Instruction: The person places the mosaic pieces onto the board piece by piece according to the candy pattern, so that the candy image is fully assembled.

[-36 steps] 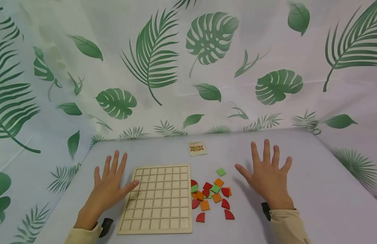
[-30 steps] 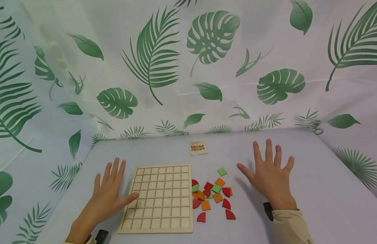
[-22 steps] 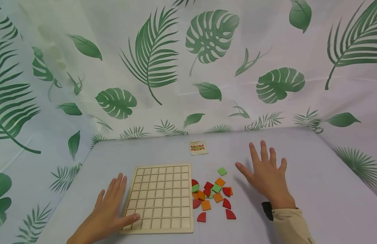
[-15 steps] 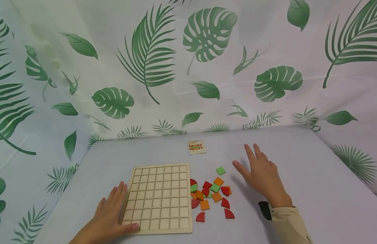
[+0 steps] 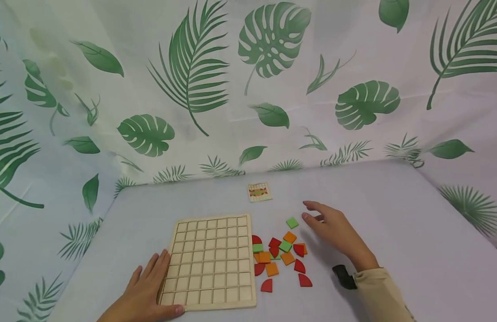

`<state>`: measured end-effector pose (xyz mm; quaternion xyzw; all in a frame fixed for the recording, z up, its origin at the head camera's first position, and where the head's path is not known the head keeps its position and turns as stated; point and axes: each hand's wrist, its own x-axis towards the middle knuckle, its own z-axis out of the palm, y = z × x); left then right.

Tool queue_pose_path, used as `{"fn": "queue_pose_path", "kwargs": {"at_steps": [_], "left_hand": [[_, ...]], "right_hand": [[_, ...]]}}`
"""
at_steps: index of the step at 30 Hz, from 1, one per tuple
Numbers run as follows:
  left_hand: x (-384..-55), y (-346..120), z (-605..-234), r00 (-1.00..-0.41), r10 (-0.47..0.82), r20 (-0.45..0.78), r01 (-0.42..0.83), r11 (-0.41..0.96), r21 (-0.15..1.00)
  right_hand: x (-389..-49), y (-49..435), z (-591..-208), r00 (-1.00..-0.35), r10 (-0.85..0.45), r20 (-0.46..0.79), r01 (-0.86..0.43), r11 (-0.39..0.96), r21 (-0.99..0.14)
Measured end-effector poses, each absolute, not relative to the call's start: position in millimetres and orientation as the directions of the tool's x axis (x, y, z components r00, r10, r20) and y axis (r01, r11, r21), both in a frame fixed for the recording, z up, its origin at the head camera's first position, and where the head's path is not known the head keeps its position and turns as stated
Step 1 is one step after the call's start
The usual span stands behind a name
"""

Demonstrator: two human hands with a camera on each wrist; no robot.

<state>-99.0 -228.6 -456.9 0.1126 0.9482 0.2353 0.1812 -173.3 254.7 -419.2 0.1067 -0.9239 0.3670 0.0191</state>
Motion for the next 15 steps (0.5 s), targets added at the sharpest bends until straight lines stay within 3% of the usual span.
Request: {"fn": "queue_pose_path", "kwargs": {"at_steps": [9, 15], "left_hand": [[-102.5, -238.9, -457.1, -0.891, 0.318, -0.323, 0.110, 0.844, 0.525], [-106.3, -240.1, -461.4, -0.885, 0.321, -0.339, 0.099, 0.838, 0.537]], "right_hand": [[-176.7, 244.9, -416.4, -0.971, -0.212, 0.111, -0.227, 0.671, -0.706], [-175.2, 246.3, -419.1, -0.963, -0.270, 0.002, -0.192, 0.676, -0.711]]}}
